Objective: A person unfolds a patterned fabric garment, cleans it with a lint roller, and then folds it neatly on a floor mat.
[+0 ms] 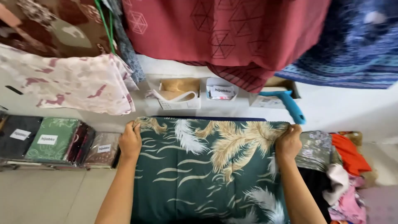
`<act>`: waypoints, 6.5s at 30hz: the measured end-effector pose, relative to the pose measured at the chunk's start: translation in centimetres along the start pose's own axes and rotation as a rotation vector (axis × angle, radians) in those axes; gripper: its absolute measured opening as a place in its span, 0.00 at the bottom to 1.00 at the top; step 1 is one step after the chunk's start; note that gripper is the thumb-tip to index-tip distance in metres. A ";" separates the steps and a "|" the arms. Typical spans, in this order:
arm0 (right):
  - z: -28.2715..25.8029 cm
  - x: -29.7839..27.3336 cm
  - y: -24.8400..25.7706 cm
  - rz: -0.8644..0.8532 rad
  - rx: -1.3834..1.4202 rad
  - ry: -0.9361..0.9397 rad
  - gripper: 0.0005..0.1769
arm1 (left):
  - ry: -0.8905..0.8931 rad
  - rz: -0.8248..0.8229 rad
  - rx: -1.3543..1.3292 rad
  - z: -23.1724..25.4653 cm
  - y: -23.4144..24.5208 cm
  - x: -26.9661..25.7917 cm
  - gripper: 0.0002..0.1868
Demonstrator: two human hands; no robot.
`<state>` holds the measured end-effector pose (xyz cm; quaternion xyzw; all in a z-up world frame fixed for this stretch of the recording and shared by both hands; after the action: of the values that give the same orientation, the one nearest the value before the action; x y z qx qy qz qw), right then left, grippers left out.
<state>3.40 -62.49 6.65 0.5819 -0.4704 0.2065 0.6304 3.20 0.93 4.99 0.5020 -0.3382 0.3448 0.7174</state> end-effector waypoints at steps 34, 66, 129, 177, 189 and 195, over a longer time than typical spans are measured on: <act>-21.3 -11.1 0.6 -0.564 0.312 0.858 0.36 | -0.044 -0.669 -0.214 15.3 -6.1 -4.9 0.28; 17.7 -23.2 -0.3 -1.034 0.157 1.137 0.11 | 0.806 -1.556 0.217 0.8 20.6 -12.8 0.47; 11.2 -21.6 15.3 -1.792 1.052 -0.584 0.12 | 1.547 -1.180 -0.654 3.8 19.6 -17.8 0.22; 14.5 -18.6 14.7 -2.247 0.654 -0.245 0.45 | 1.532 -1.979 -0.201 -5.9 20.3 -25.1 0.24; 4.3 -11.5 15.3 -1.261 -0.125 0.329 0.28 | 0.575 -0.925 0.045 5.6 16.9 -11.2 0.21; -15.1 -21.1 17.1 -0.885 0.455 0.919 0.34 | -0.115 -1.144 -0.262 19.8 7.9 -17.9 0.34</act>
<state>-14.98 -38.35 0.11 0.6908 0.1832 0.2493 0.6535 -15.65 -18.71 -0.73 0.5297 -0.0918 -0.1694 0.8260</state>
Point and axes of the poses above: each hand's wrist, its own x-axis towards the middle knuckle, its own y-axis out of the back of the hand, z = x × y, the point moved 6 cm from there along x, towards the middle knuckle, and after that the axes turned 11 degrees about -x, right-handed, at the moved point
